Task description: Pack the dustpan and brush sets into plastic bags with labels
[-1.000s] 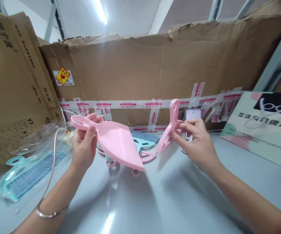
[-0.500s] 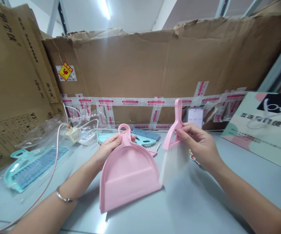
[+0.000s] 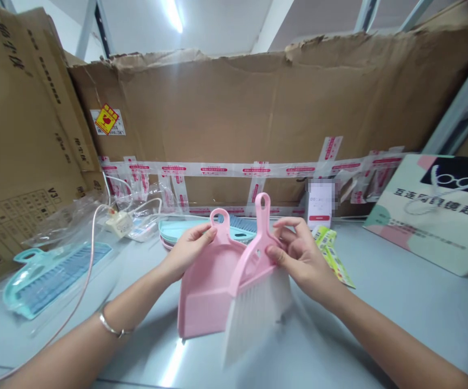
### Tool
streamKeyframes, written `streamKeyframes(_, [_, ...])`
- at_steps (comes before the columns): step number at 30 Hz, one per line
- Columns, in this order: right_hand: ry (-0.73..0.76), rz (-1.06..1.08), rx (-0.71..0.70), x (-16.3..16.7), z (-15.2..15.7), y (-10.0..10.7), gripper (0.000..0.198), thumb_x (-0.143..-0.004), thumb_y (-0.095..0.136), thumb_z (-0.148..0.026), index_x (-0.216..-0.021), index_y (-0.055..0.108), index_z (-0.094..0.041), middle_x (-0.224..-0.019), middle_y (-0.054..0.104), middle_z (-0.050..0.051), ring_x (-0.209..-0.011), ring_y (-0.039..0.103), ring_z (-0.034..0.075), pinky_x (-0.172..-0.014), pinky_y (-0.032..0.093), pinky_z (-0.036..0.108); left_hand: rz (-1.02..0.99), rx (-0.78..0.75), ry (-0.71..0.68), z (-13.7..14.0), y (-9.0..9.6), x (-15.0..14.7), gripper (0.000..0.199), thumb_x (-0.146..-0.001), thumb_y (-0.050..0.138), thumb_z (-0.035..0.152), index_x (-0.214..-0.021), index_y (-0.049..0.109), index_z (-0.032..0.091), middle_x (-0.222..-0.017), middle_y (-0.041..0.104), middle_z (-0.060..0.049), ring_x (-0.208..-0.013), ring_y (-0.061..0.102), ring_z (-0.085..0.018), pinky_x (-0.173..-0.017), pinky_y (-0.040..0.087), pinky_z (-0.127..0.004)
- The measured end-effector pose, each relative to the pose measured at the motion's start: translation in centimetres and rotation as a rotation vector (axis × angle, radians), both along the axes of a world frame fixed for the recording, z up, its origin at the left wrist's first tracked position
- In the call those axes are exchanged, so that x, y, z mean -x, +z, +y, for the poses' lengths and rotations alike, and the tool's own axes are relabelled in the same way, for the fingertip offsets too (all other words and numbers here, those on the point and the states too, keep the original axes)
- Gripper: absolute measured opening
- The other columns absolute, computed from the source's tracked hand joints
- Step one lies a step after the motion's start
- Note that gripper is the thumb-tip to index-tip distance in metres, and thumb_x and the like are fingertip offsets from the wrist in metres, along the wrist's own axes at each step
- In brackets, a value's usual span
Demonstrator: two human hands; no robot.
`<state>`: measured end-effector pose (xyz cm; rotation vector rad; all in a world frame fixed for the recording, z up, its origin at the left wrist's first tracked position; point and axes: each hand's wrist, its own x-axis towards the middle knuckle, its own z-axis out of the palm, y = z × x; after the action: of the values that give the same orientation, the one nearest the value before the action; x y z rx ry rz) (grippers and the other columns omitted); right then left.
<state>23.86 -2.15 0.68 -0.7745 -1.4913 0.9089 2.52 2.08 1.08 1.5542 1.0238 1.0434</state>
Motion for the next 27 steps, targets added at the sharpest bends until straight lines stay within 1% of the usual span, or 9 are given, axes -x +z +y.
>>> streamKeyframes(2, [-0.022, -0.071, 0.04, -0.1, -0.1, -0.1, 0.029, -0.076, 0.059, -0.039, -0.098, 0.047, -0.024, -0.074, 0.056, -0.002, -0.066, 0.054, 0.013, -0.056, 0.043, 0.023, 0.047, -0.057, -0.014, 0.3, 0.2, -0.7, 0.039, -0.078, 0.053, 0.048, -0.1, 0.063, 0.017, -0.09, 0.066, -0.003, -0.085, 0.057, -0.02, -0.073, 0.043, -0.027])
streamKeyframes(5, [-0.066, -0.224, 0.071, -0.1, -0.2, -0.3, 0.019, -0.079, 0.054, -0.036, -0.089, 0.057, -0.02, -0.089, 0.062, 0.003, -0.082, 0.058, 0.016, -0.07, 0.045, 0.027, 0.038, -0.111, -0.062, 0.7, 0.3, -1.9, 0.04, -0.079, 0.052, 0.047, -0.103, 0.063, 0.017, -0.097, 0.065, -0.004, -0.093, 0.056, -0.021, -0.079, 0.042, -0.028])
streamKeyframes(8, [-0.124, -0.298, 0.061, 0.2, -0.3, -0.7, 0.019, -0.082, 0.05, -0.035, -0.089, 0.058, -0.02, -0.091, 0.063, 0.003, -0.085, 0.058, 0.017, -0.075, 0.044, 0.029, 0.029, -0.103, -0.08, 0.7, -0.1, -2.9, 0.039, -0.079, 0.052, 0.047, -0.102, 0.064, 0.017, -0.092, 0.066, -0.003, -0.09, 0.056, -0.021, -0.078, 0.042, -0.029])
streamKeyframes(11, [-0.237, -0.353, -0.036, 0.9, -0.2, -1.1, 0.018, -0.084, 0.048, -0.034, -0.091, 0.057, -0.02, -0.092, 0.062, 0.004, -0.088, 0.056, 0.018, -0.079, 0.042, 0.032, 0.019, -0.107, -0.071, 0.3, -0.5, -3.4, 0.038, -0.08, 0.05, 0.048, -0.097, 0.064, 0.017, -0.085, 0.064, -0.003, -0.082, 0.056, -0.018, -0.073, 0.042, -0.026])
streamKeyframes(17, [-0.357, -0.454, -0.134, 1.9, 0.3, -1.7, 0.014, -0.084, 0.048, -0.031, -0.082, 0.055, -0.02, -0.084, 0.053, 0.004, -0.084, 0.051, 0.019, -0.076, 0.041, 0.034, -0.022, -0.034, -0.235, -0.4, -0.7, -3.7, 0.044, -0.076, 0.059, 0.044, -0.108, 0.052, 0.015, -0.06, 0.05, 0.004, -0.049, 0.041, -0.007, -0.048, 0.033, -0.019])
streamKeyframes(19, [-0.349, -0.47, -0.15, 1.9, 0.5, -1.9, 0.013, -0.085, 0.048, -0.03, -0.082, 0.055, -0.02, -0.084, 0.052, 0.004, -0.085, 0.051, 0.019, -0.077, 0.041, 0.034, -0.033, 0.005, -0.233, -0.4, -0.8, -3.8, 0.045, -0.074, 0.062, 0.041, -0.108, 0.05, 0.014, -0.06, 0.051, 0.004, -0.047, 0.039, -0.006, -0.045, 0.029, -0.018])
streamKeyframes(23, [-0.408, -0.457, -0.147, 1.3, 1.2, -2.3, 0.014, -0.081, 0.054, -0.032, -0.083, 0.049, -0.019, -0.081, 0.052, 0.004, -0.076, 0.052, 0.018, -0.069, 0.043, 0.034, -0.066, 0.041, -0.187, -0.1, -1.0, -3.8, 0.046, -0.07, 0.066, 0.039, -0.105, 0.051, 0.013, -0.063, 0.057, 0.001, -0.052, 0.047, -0.008, -0.051, 0.034, -0.019])
streamKeyframes(25, [-0.493, -0.456, -0.235, 1.0, 1.5, -2.1, 0.02, -0.077, 0.058, -0.032, -0.086, 0.047, -0.019, -0.081, 0.053, 0.004, -0.076, 0.051, 0.019, -0.068, 0.043, 0.034, -0.095, 0.057, -0.184, -0.1, -1.1, -3.7, 0.047, -0.07, 0.067, 0.038, -0.106, 0.052, 0.013, -0.064, 0.06, 0.0, -0.054, 0.051, -0.01, -0.054, 0.037, -0.02])
streamKeyframes(27, [-0.561, -0.471, -0.452, 1.4, 1.3, -1.4, 0.022, -0.077, 0.059, -0.028, -0.092, 0.048, -0.018, -0.088, 0.053, 0.007, -0.086, 0.05, 0.021, -0.074, 0.042, 0.036, -0.084, 0.055, -0.174, -0.1, -1.2, -3.7, 0.046, -0.071, 0.066, 0.036, -0.109, 0.053, 0.013, -0.061, 0.059, 0.002, -0.051, 0.051, -0.01, -0.052, 0.038, -0.019])
